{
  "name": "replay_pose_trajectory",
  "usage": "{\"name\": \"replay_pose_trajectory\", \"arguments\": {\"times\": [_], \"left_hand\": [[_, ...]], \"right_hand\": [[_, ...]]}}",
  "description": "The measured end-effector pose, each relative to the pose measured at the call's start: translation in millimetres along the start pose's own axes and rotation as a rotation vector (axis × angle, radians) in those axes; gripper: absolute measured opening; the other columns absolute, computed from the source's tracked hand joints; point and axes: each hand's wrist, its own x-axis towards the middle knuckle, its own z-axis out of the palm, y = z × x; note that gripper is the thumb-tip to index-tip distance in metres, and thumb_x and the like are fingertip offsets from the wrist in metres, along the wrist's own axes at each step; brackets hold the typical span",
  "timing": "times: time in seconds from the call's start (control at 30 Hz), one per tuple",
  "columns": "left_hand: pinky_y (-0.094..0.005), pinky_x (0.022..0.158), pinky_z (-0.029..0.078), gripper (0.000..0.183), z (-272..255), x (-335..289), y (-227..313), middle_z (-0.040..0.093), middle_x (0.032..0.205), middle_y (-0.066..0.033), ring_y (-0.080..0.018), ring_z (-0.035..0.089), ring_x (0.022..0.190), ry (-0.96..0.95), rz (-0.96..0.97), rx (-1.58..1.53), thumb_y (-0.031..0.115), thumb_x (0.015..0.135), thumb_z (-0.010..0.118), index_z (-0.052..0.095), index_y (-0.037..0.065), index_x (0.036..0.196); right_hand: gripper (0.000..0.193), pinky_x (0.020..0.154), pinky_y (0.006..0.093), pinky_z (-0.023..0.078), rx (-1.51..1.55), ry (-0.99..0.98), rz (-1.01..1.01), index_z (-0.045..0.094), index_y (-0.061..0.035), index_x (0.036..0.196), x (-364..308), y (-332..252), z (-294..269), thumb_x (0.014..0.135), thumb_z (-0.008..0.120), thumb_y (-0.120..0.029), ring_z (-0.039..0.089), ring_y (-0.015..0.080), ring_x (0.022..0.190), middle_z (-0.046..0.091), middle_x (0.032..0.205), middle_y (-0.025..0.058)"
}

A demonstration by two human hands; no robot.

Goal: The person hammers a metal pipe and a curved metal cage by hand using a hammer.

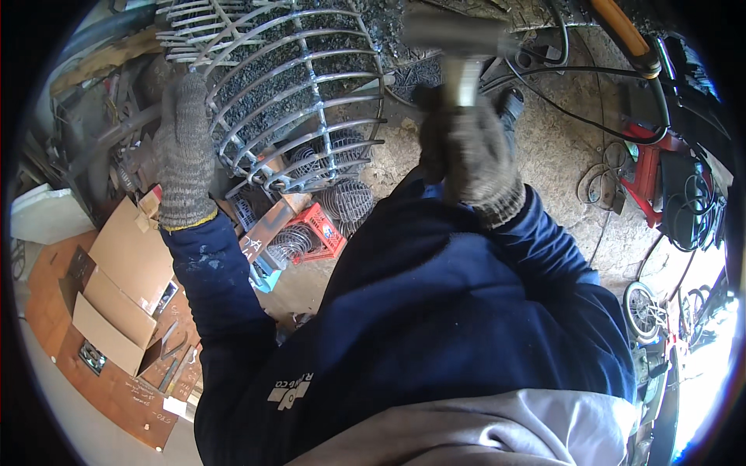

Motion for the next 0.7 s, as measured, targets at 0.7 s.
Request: {"name": "replay_pose_trajectory", "arguments": {"times": [0.7], "left_hand": [[-0.0472,0.08,0.06,0.048,2.6,-5.7,-20.1,0.058,0.139,-0.0253,-0.0422,0.071,0.101,0.026,0.089,0.214,0.009,0.1,0.053,0.047,0.015,0.147]], "right_hand": [[0.049,0.046,0.0238,0.041,0.025,0.069,0.195,0.061,-0.0028,0.119,-2.7,-27.7,-3.4,0.102,0.059,-0.049,0.05,0.0082,0.055,0.056,0.075,-0.0008]]}}
